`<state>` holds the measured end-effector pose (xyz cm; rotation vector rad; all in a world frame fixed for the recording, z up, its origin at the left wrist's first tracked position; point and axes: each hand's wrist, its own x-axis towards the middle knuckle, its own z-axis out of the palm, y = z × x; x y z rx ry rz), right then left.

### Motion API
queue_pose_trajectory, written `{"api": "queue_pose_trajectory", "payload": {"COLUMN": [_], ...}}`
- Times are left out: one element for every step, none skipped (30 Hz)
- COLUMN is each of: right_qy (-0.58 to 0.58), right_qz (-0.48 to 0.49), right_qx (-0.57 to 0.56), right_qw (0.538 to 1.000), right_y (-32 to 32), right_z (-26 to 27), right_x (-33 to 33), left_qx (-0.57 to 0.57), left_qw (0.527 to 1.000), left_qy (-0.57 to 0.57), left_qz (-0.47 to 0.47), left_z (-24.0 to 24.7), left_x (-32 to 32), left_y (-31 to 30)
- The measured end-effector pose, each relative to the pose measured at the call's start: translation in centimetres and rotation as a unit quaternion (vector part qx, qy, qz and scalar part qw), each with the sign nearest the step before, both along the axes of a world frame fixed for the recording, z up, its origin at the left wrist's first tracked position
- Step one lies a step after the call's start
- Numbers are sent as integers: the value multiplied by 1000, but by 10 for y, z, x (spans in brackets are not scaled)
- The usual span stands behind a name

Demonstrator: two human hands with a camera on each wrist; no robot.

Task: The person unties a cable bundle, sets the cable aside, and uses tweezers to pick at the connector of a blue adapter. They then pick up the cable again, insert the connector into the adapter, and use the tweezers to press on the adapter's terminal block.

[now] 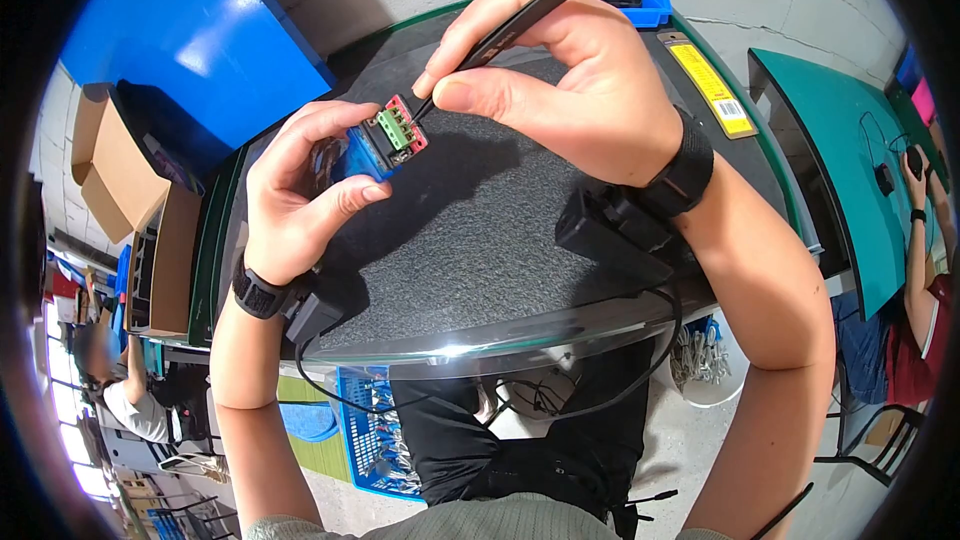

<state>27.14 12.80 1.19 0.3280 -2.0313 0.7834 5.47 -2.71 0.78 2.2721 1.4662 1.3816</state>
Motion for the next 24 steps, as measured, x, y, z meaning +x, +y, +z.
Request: {"api": "queue_pose_trajectory", "payload": {"right_qy": [0, -2, -5, -5, 1, 8, 7, 8, 7, 7, 11, 14, 14, 13, 12, 11, 5, -1, -1, 0, 0, 0, 2, 3], "right_qz": [0, 5, 9, 9, 4, -2, -2, 1, 3, 4, 6, 8, 8, 10, 12, 12, 14, 17, 16, 20, 23, 23, 22, 22], "right_qx": [0, -13, -25, -25, -22, -19, -19, -18, -17, -18, -25, -32, -32, -26, -20, -20, -20, -20, -20, -22, -24, -24, -25, -26], "right_qw": [1000, 1000, 1000, 1000, 1000, 1000, 1000, 1000, 1000, 1000, 1000, 999, 999, 1000, 1000, 1000, 1000, 1000, 1000, 1000, 999, 999, 999, 999], "right_y": [0, -1, -1, -1, -1, -1, -1, 0, 1, 1, 0, 0, 1, 2, 2, 2, 2, 2, 2, 2, 2, 2, 2, 2], "right_z": [0, 0, 0, 0, 0, -1, -1, -1, -2, -2, -3, -3, -3, -3, -3, -3, -3, -3, -3, -4, -4, -4, -4, -4], "right_x": [0, 0, -1, 0, 0, -1, 0, 0, 1, 0, 0, 0, 0, 1, 1, 1, 1, 1, 0, 0, 0, 0, 0, 0], "left_qx": [-1, -1, 2, 4, 4, 3, 2, 1, 0, 0, 0, -2, -3, -3, -22, -41, -41, -41, -42, -42, -42, -41, -42, -43], "left_qw": [1000, 1000, 1000, 1000, 1000, 1000, 1000, 1000, 1000, 1000, 1000, 1000, 1000, 1000, 1000, 999, 999, 999, 999, 999, 999, 999, 999, 999], "left_qy": [-2, -2, 3, 7, 7, 10, 12, 12, 9, 6, 5, 4, 2, 2, 17, 31, 31, 30, 30, 30, 30, 31, 31, 29], "left_qz": [1, 1, 3, 5, 5, 7, 9, 9, 9, 10, 10, 11, 13, 13, 13, 13, 13, 13, 12, 12, 12, 13, 13, 13], "left_z": [0, 0, 0, 1, 1, 1, 1, 2, 2, 2, 1, 1, 1, 2, 4, 5, 5, 5, 5, 5, 5, 5, 5, 5], "left_x": [0, 0, 0, 0, 0, -1, -1, 0, 0, 0, 0, 0, -1, -1, -2, -2, -2, -2, -2, -2, -2, -2, -2, -2], "left_y": [0, 0, 0, 0, 0, 0, 0, 0, 0, 0, 0, 0, 0, -1, -3, -4, -4, -4, -4, -4, -4, -4, -4, -4]}}
